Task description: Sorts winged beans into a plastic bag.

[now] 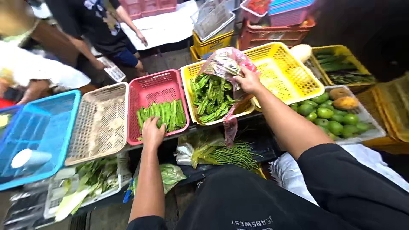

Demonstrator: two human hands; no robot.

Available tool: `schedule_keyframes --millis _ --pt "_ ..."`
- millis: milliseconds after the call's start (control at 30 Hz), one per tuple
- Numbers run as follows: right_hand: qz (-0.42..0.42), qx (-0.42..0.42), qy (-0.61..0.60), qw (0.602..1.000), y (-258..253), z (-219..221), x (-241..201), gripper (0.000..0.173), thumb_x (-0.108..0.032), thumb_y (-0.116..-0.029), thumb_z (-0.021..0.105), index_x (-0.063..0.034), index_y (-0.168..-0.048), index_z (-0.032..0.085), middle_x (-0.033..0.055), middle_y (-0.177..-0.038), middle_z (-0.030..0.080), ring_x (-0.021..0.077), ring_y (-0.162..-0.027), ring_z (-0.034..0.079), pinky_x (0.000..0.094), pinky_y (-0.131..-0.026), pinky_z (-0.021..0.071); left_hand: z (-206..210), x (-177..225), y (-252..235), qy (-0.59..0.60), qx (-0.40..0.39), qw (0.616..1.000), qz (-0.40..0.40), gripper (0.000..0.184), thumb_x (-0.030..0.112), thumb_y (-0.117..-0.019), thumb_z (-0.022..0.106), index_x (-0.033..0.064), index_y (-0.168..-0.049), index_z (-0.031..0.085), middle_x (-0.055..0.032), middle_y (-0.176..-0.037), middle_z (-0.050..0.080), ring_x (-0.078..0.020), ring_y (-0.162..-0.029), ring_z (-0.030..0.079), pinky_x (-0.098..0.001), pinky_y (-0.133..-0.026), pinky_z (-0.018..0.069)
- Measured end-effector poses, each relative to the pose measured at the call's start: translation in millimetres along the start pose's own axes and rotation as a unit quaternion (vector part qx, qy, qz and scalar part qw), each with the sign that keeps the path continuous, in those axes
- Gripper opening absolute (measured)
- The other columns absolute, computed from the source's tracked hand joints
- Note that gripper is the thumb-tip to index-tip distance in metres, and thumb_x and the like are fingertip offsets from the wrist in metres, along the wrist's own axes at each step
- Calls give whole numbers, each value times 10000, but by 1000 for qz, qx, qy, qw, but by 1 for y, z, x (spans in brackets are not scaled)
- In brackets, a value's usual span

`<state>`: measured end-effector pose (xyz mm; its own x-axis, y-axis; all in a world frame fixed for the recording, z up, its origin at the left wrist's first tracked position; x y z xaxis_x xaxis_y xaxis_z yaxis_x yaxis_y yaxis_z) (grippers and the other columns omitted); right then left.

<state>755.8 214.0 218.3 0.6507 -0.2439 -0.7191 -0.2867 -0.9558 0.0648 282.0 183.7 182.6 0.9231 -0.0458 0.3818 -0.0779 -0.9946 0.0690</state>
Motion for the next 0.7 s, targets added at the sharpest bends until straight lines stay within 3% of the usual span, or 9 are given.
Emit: schedule_keyframes --millis 33,100,167,267,367,500,600,700 --pt "1 -3 -8 1000 0 2 2 546 -410 -1027 583 -197 -1521 491 187 -1354 643 387 -1266 605 678 -1058 437 4 -2 -7 -2 -43 999 24 395 356 -994 649 135 -1321 685 -149 -1476 558 -369 -1413 465 -624 -1153 365" --pt "-1 -14 -29 999 -3 4 7 562 -408 -1033 578 -196 -1543 471 155 -1417 613 337 -1337 563 634 -1117 407 3 -6 -18 -30 -119 992 11 417 433 -1006 612 147 -1298 696 -137 -1361 647 -367 -1347 532 -660 -1131 354" --pt "2 -20 -60 998 -9 5 12 557 -407 -1035 569 -200 -1544 476 134 -1453 591 307 -1367 542 614 -1141 399 -14 2 -24 -15 -90 996 -11 500 500 -997 614 113 -1306 678 -167 -1201 721 -402 -1189 642 -690 -1051 423" --pt "22 -26 -105 994 -7 2 7 510 -395 -1054 524 -209 -1528 503 134 -1442 598 301 -1353 552 614 -1130 407 -25 58 -23 91 -13 995 35 468 376 -995 666 57 -1338 644 -188 -1283 675 -376 -1225 624 -625 -1068 456" --pt "42 -28 -130 990 -4 0 1 469 -380 -1053 519 -196 -1482 555 134 -1399 626 290 -1312 580 602 -1103 432 4 143 -25 208 -57 969 118 466 332 -997 670 47 -1361 611 -181 -1277 671 -311 -1172 661 -549 -1007 537" --pt "29 -34 -143 989 -4 0 -1 401 -352 -1055 533 -146 -1389 617 146 -1320 661 285 -1250 616 583 -1066 463 61 234 -51 195 -56 975 94 938 540 -871 766 -17 -1531 401 -258 -1450 537 -412 -1336 531 -601 -1102 446" --pt "22 -35 -120 992 -7 3 4 436 -388 -1047 534 -192 -1432 592 143 -1350 649 309 -1279 600 630 -1075 444 88 267 -68 157 -1 987 42 1031 595 -804 797 -3 -1537 387 -232 -1449 535 -418 -1338 505 -615 -1072 438" --pt "12 -34 -96 995 -10 5 11 470 -428 -1041 540 -218 -1460 571 142 -1365 645 322 -1297 590 649 -1083 432 97 261 -76 195 33 980 31 863 509 -822 813 83 -1492 477 -179 -1345 625 -379 -1276 558 -616 -1065 432"
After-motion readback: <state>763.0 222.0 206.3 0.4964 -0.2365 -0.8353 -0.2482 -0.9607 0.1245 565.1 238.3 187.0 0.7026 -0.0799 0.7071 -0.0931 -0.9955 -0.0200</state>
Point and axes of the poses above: each hand's wrist, its own y-axis away from the middle knuckle, its own z-axis out of the palm, x = y × z, the point moved 3 cm from there along -y, towards the middle knuckle
